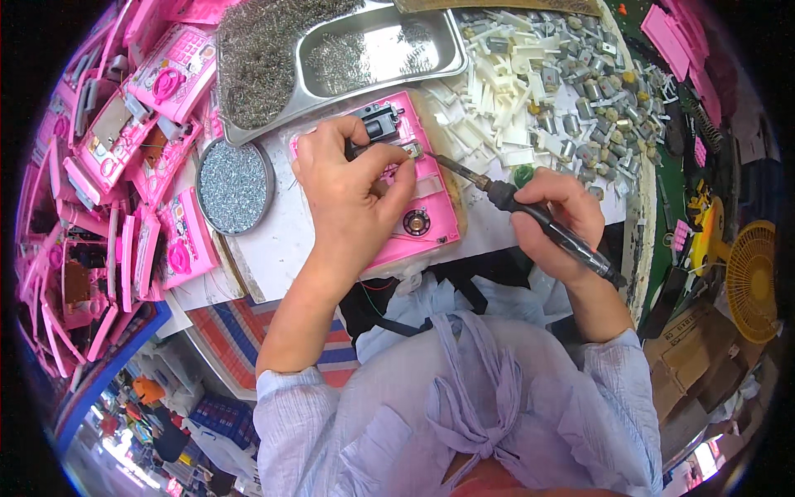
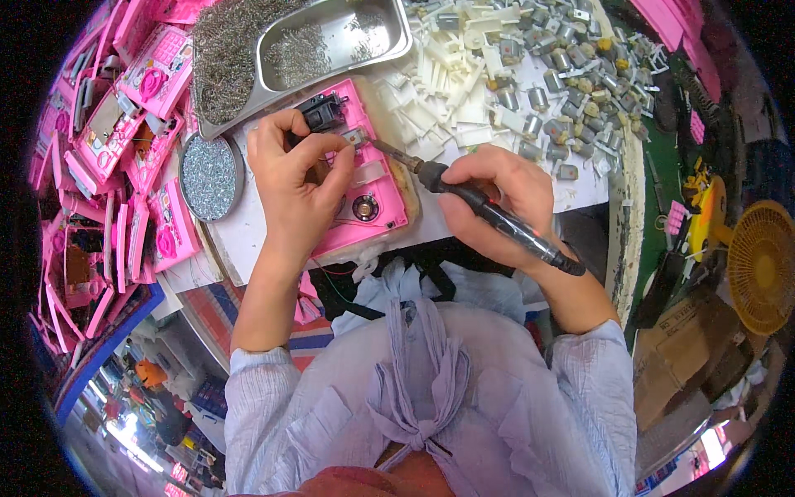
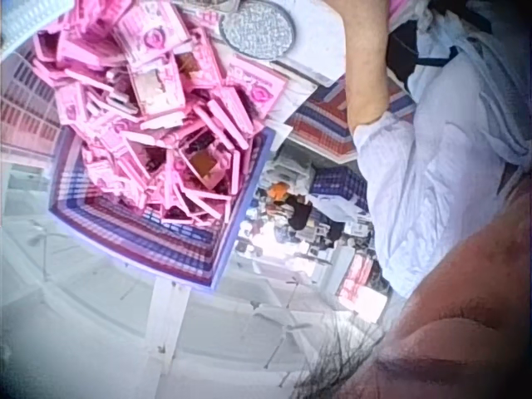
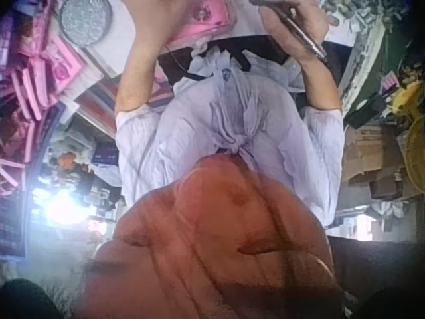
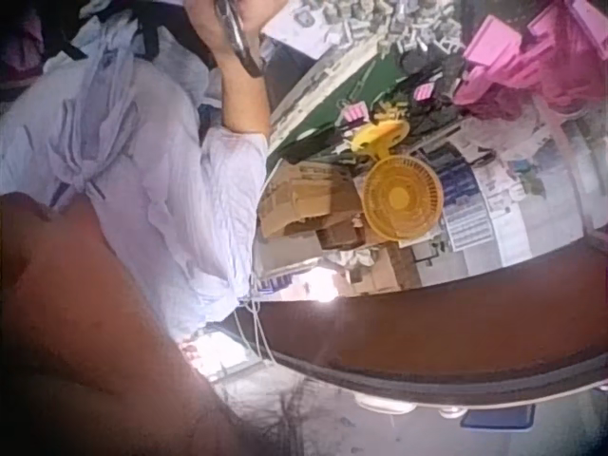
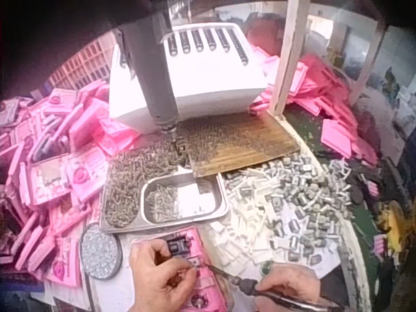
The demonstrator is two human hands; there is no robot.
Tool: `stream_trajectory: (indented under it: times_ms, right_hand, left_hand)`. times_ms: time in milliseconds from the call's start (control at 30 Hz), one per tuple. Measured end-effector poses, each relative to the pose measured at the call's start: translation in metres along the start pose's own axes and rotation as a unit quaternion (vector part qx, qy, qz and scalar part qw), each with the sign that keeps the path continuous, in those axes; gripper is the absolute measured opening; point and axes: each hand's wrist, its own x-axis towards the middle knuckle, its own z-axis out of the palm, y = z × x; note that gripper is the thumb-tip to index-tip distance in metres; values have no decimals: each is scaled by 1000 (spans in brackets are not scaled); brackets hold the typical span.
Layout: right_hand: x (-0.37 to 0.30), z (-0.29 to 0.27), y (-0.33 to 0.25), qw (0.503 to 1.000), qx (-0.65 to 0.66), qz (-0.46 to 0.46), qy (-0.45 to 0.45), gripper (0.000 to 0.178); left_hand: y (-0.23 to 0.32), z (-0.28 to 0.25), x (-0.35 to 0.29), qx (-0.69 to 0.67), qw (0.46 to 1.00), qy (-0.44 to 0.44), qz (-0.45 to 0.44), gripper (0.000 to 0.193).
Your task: Assembling electronic components and soldering wires inside a pink toy casing at a workstation.
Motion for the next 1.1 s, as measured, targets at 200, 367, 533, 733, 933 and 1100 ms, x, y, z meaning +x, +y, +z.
stream_trajectory:
  times_ms: [200, 367, 533, 733, 933, 1100]
  right_hand:
    - [-1, 1, -2, 998, 18, 45, -28, 24]
    - [-1, 3, -1, 998, 24, 53, -17, 23]
    - [3, 2, 3, 999, 4, 27, -22, 23]
    - [7, 3, 2, 999, -13, 22, -22, 23]
    - [12, 1, -2, 999, -29, 6, -36, 23]
    - [17, -1, -6, 999, -28, 9, -39, 23]
  left_hand:
    - [-1, 2, 0, 6, 1000, 3, -3, 11]
    - [-2, 2, 1, 3, 1000, -2, 3, 11]
    - [-2, 1, 0, 8, 1000, -3, 3, 12]
    - [-2, -1, 1, 12, 1000, -11, 3, 11]
    - [-2, -2, 2, 18, 1000, -24, 7, 11]
    - [-2, -4, 1, 31, 999, -34, 4, 12]
